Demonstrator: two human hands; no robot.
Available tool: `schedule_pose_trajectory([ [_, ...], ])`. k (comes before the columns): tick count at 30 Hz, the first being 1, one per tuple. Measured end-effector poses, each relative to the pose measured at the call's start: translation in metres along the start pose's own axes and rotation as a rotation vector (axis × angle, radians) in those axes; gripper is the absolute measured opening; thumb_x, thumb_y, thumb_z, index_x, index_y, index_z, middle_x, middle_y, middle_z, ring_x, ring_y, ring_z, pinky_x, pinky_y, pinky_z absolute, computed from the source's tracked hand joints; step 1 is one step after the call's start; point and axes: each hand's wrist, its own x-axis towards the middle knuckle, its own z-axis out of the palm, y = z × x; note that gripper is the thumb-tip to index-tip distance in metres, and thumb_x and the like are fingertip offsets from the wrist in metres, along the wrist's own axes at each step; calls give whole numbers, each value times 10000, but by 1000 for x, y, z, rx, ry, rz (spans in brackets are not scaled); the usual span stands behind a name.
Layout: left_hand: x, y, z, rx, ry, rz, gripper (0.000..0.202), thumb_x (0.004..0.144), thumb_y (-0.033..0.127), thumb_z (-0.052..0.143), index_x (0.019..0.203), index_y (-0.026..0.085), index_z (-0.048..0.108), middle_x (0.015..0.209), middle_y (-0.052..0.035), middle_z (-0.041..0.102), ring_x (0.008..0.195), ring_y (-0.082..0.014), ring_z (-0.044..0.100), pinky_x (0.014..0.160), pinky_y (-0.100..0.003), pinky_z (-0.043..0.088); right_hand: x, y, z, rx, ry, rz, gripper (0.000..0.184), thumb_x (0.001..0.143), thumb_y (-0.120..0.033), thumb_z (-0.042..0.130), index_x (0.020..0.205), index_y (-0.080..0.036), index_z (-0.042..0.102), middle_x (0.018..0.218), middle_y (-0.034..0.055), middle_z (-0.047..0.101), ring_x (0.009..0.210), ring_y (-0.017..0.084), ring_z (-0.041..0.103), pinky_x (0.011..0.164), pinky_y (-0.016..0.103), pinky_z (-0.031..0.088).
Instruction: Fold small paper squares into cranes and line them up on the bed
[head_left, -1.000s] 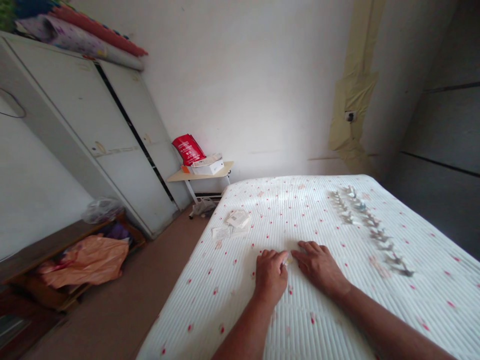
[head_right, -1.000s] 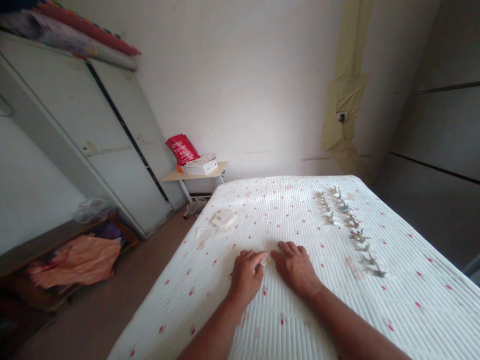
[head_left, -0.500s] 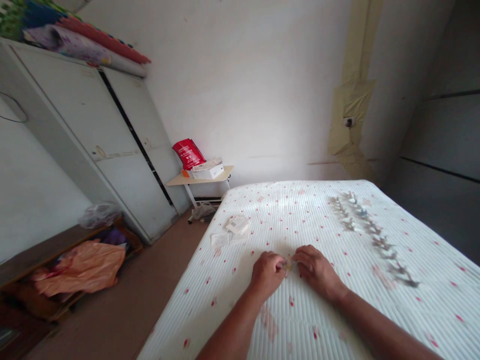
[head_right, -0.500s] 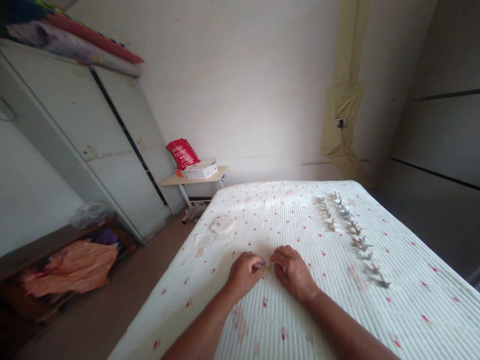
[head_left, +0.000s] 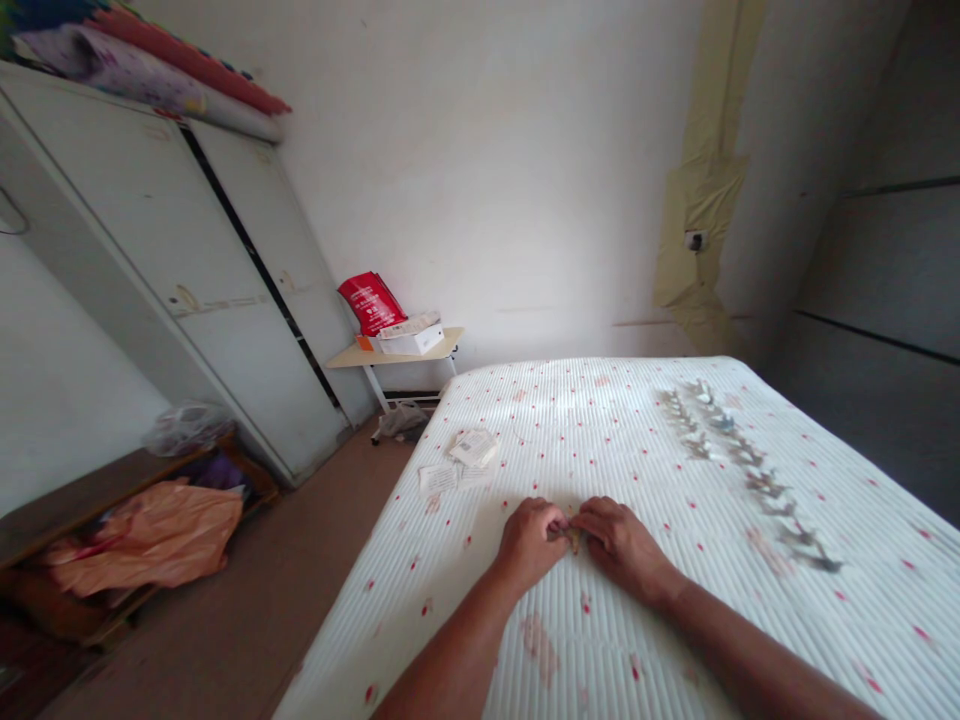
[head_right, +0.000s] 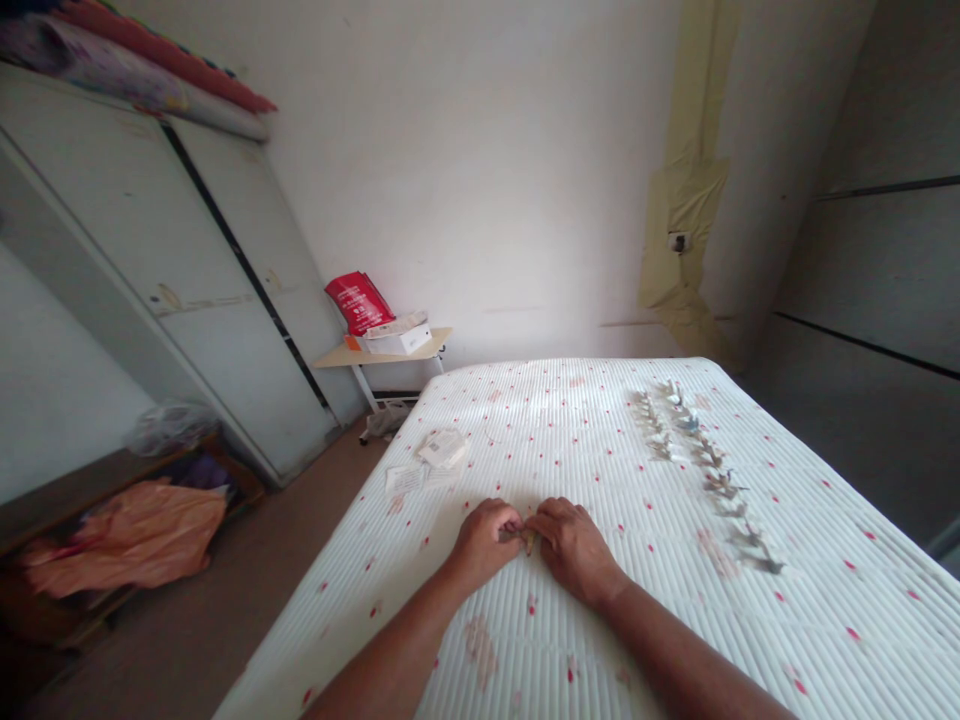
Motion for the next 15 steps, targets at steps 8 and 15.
schedule_pose_trajectory([
  [8, -1, -6, -5, -158, 0, 91, 173, 597, 18, 562, 616, 174, 634, 674, 0, 602, 723, -133, 544, 679, -226, 404, 6, 1, -1, -48, -66, 18, 361, 741, -29, 461, 904, -260, 686, 870, 43, 589, 826, 155, 545, 718, 255, 399],
  [15, -5, -11, -7, -192, 17, 197, 187, 595, 7, 535, 616, 172, 620, 707, -6, 605, 741, -131, 540, 703, -231, 418, 10, 8, 1, -7, -61, -66, 288, 744, -40, 476, 839, -229, 671, 903, 42, 585, 835, 146, 554, 702, 243, 399],
])
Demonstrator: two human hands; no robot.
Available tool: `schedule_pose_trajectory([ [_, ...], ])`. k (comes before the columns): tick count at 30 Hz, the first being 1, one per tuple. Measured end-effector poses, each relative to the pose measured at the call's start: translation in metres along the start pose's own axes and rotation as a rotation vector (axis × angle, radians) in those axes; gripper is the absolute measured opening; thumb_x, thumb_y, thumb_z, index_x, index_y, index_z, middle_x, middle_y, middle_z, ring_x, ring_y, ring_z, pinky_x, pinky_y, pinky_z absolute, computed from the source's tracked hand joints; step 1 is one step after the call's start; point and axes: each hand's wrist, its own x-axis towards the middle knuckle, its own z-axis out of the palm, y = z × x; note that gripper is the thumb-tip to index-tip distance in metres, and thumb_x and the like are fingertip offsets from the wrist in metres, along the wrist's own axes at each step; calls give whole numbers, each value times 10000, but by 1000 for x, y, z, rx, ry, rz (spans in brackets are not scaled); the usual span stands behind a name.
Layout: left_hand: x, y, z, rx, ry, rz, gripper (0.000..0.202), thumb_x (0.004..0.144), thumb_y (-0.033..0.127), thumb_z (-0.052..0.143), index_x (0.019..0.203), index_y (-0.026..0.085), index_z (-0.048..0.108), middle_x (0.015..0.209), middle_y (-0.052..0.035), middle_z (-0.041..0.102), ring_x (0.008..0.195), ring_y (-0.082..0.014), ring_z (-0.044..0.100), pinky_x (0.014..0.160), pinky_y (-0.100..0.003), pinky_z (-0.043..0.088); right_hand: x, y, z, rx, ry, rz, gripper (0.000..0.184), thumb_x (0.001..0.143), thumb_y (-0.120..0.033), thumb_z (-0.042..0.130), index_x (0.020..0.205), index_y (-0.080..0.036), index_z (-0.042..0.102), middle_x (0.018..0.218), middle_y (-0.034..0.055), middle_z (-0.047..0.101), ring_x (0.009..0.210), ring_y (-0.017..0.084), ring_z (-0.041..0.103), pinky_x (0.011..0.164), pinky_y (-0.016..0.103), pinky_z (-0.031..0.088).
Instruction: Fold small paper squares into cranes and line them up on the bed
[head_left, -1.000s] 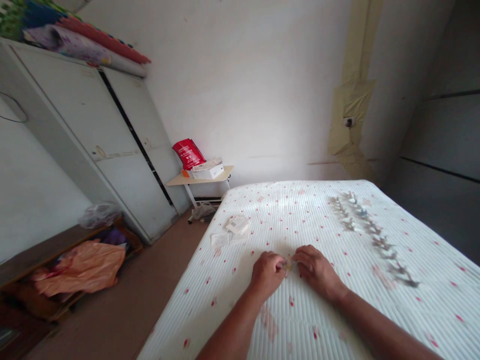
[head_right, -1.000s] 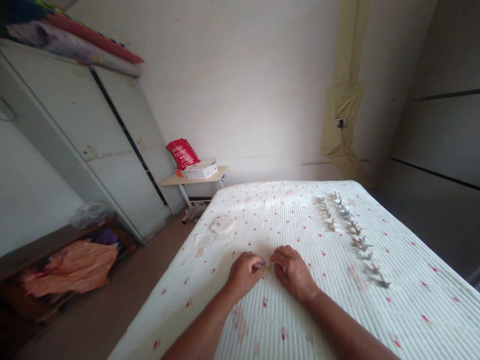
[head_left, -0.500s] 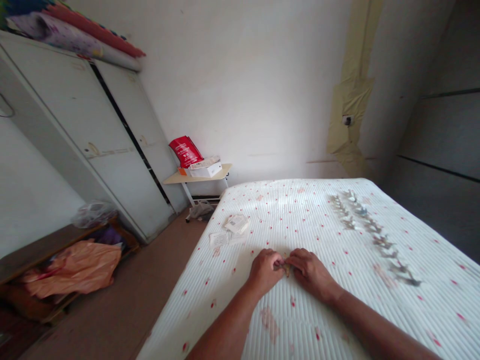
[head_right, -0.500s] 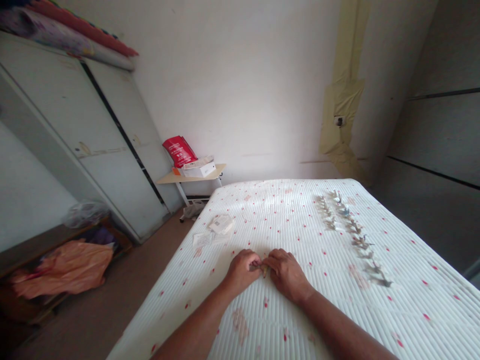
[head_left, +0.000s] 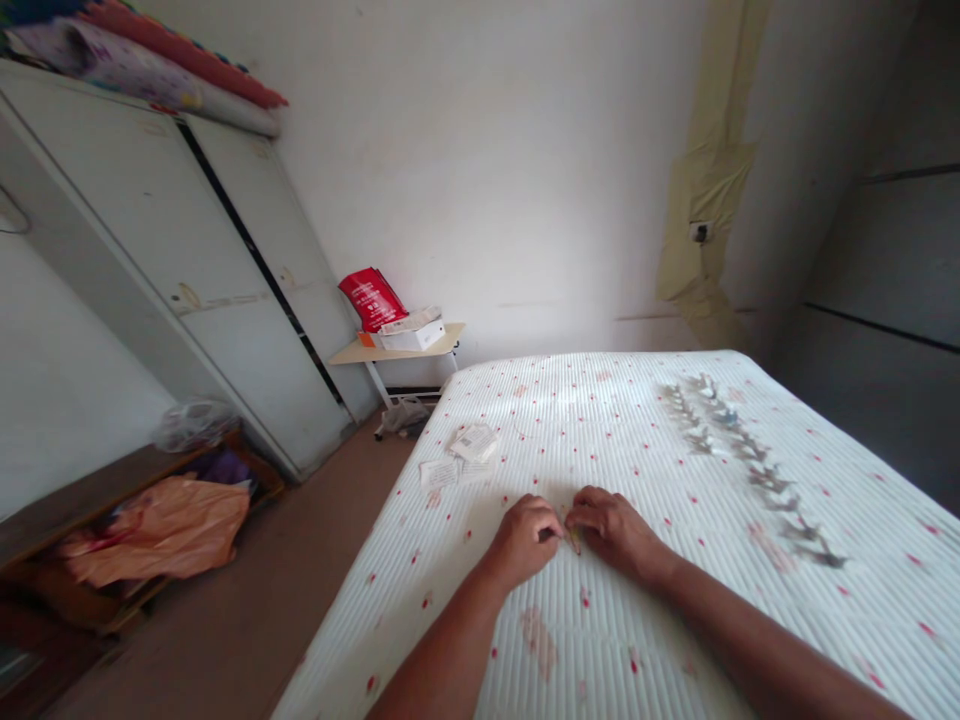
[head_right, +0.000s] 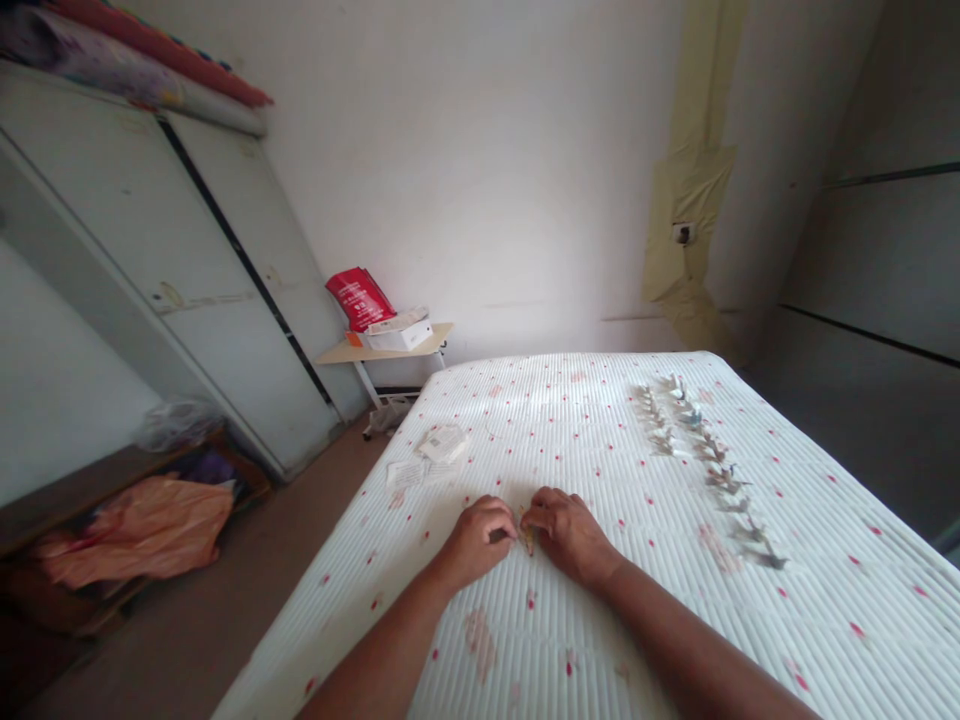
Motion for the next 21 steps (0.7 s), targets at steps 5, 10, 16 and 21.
schedule_pose_trajectory([
  [5, -3, 1, -1, 79, -22, 72, 185, 610, 24, 522, 665, 175, 615, 750, -16, 598, 777, -140, 524, 727, -242, 421, 2, 1, 2, 66, 43, -23, 251, 725, 0, 461, 731, -193, 622, 849, 19, 580, 782, 115, 547, 653, 212, 376],
  [10, -4, 9, -1, 203, -39, 125, 103, 668, 90, 541, 675, 170, 605, 754, -25, 576, 783, -148, 505, 737, -256, 413, 1, 2, 2, 27, 29, -62, 199, 738, -18, 517, 651, -179, 595, 824, 6, 579, 766, 113, 526, 639, 219, 349],
  [16, -6, 13, -3, 275, -44, 147, 77, 652, 96, 568, 651, 171, 589, 764, -18, 580, 774, -147, 500, 733, -267, 405, -12, -2, -8, -82, 35, -190, 150, 837, -171, 529, 740, -197, 640, 990, 46, 606, 900, 171, 506, 759, 310, 346],
  [21, -6, 10, -3, 278, -30, 176, 65, 657, 119, 590, 622, 173, 593, 761, -20, 596, 767, -145, 508, 722, -271, 410, -19, -2, -9, -52, -15, -200, 200, 855, -184, 499, 711, -176, 637, 840, 51, 629, 804, 163, 517, 736, 314, 350],
])
